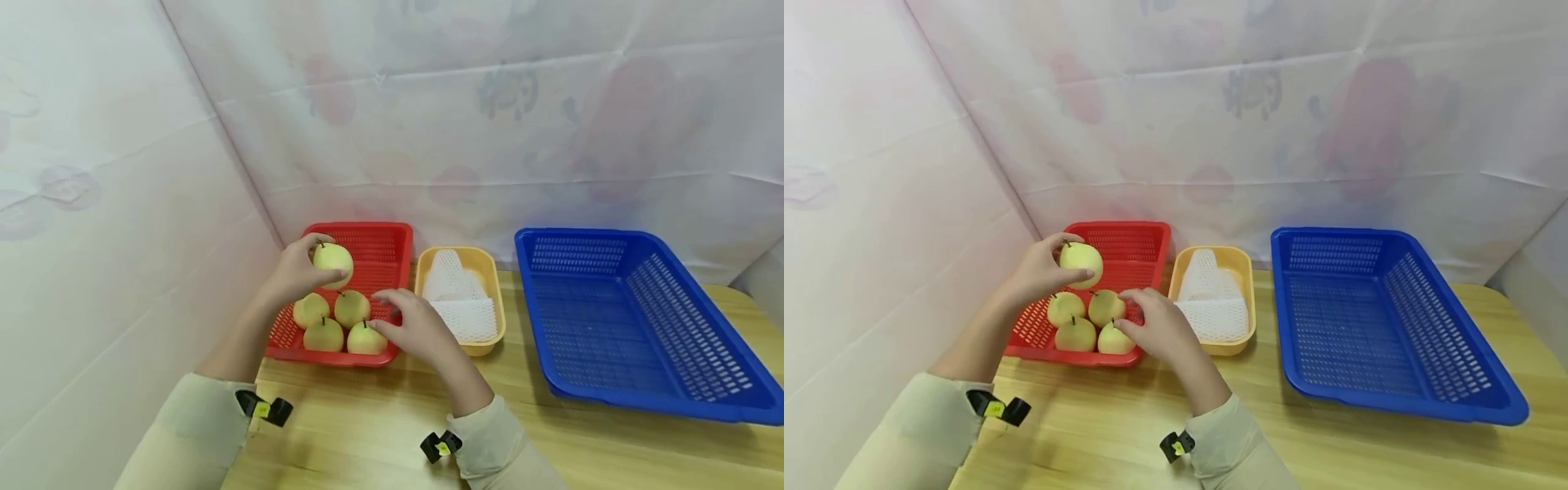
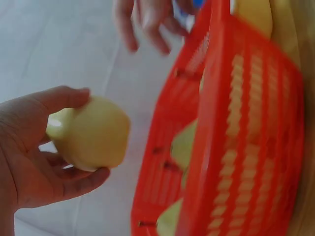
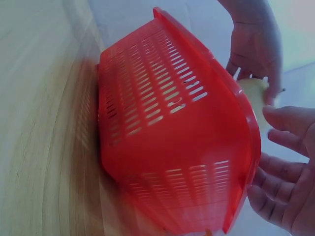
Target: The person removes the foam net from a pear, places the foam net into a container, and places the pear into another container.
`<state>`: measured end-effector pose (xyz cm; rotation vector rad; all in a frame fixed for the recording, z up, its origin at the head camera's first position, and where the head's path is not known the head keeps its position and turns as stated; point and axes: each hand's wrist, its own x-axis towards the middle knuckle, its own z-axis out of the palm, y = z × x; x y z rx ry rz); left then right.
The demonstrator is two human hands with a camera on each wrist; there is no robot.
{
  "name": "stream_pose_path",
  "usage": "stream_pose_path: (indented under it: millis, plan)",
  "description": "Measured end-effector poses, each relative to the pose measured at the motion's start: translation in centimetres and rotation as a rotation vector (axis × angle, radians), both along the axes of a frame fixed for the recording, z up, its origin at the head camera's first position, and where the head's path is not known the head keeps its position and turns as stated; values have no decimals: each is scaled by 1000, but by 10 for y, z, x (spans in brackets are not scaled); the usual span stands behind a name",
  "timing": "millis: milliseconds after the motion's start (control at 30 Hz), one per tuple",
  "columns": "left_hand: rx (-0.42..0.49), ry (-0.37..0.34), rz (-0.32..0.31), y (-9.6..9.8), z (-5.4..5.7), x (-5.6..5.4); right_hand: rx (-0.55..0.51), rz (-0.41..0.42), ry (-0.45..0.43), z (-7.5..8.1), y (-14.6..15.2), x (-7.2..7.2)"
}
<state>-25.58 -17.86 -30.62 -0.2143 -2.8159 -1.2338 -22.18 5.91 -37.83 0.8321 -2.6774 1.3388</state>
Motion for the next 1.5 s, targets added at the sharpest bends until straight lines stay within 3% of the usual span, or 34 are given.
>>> stream_pose_path:
  millis: [133,233,433,567,833,1133,1500]
  plan:
    - [-64,-57,-28,-12,-3,-21,30,-12,24,-6,2,2]
    - [-96,-86,-16,-20,-6,-33,71,-18,29,-9,1,4]
    - [-296,-120,-17,-23,-21,-48,192,22,22,-6,-1,9]
    - [-361,-117,-2,-21,-26,-51,210,33,23,-4,-4,10]
    - [-377,-167,-4,-17,-40,-60,232,35,16,-3,-6,12]
    - [-423,-209,-41,-15,-50,-59,244,38,40,-3,-6,12]
    - [-399,-213,-81,-13,-56,-66,261,19,31,-5,0,9]
